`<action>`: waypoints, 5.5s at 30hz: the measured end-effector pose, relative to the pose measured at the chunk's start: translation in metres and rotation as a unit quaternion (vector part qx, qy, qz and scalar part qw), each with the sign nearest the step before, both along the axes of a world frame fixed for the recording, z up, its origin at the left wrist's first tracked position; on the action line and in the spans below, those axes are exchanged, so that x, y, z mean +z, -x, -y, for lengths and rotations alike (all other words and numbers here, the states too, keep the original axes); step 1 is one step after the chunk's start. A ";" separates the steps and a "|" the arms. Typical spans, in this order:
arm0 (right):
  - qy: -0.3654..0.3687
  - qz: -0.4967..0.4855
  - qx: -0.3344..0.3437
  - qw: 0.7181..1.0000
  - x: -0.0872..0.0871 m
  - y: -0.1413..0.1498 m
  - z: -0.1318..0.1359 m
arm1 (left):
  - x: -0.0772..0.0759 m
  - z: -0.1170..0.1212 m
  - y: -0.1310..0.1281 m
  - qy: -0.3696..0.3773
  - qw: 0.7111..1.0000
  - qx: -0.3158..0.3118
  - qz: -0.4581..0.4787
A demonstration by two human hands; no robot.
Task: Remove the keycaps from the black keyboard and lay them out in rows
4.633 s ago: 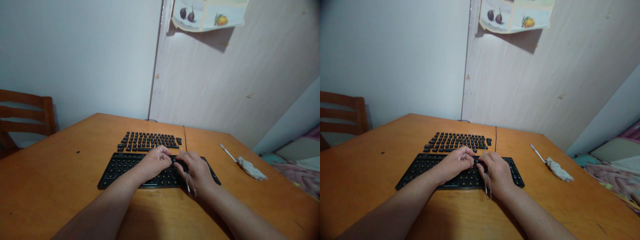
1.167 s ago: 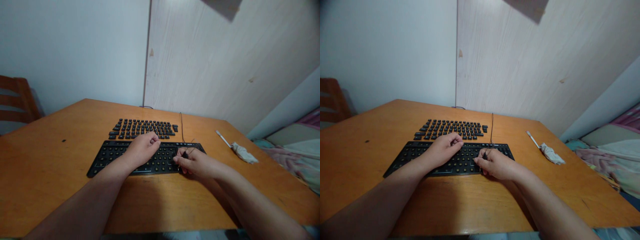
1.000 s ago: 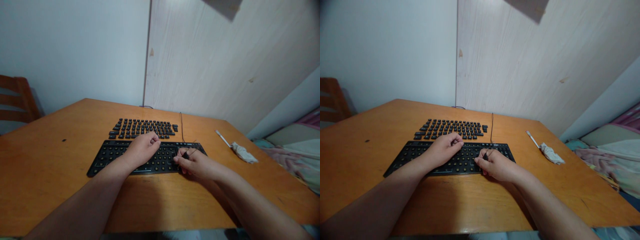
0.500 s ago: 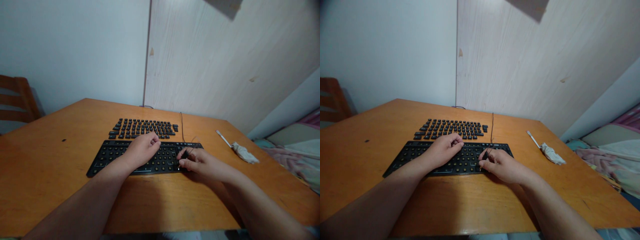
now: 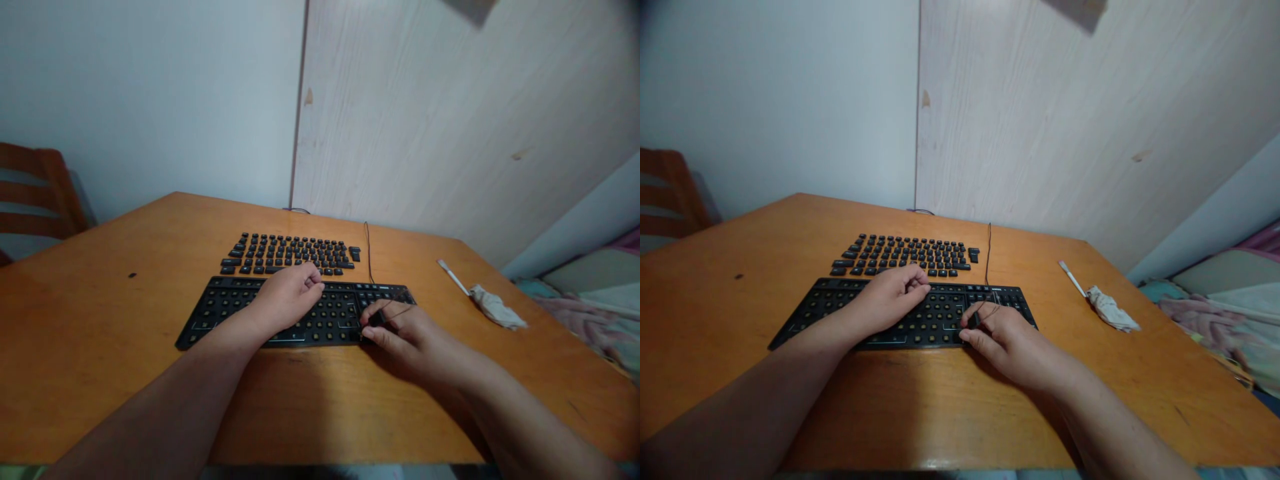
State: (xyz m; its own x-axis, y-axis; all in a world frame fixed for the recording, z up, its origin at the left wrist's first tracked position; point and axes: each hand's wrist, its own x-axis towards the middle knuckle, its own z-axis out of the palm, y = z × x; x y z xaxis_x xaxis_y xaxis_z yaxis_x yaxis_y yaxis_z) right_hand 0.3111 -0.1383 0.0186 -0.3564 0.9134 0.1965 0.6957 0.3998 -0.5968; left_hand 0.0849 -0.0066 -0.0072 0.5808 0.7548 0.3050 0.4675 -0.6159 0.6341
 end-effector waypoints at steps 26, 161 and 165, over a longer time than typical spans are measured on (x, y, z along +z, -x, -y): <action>0.053 -0.145 -0.134 0.979 -0.001 -0.005 -0.003 | -0.001 0.000 0.000 0.013 1.000 -0.004 0.003; -0.010 0.010 -0.258 0.966 -0.019 -0.068 -0.121 | 0.023 -0.002 0.005 0.091 0.971 0.100 0.198; -0.017 -0.036 -0.282 0.959 -0.014 -0.081 -0.095 | 0.021 -0.005 0.006 0.070 0.975 0.104 0.184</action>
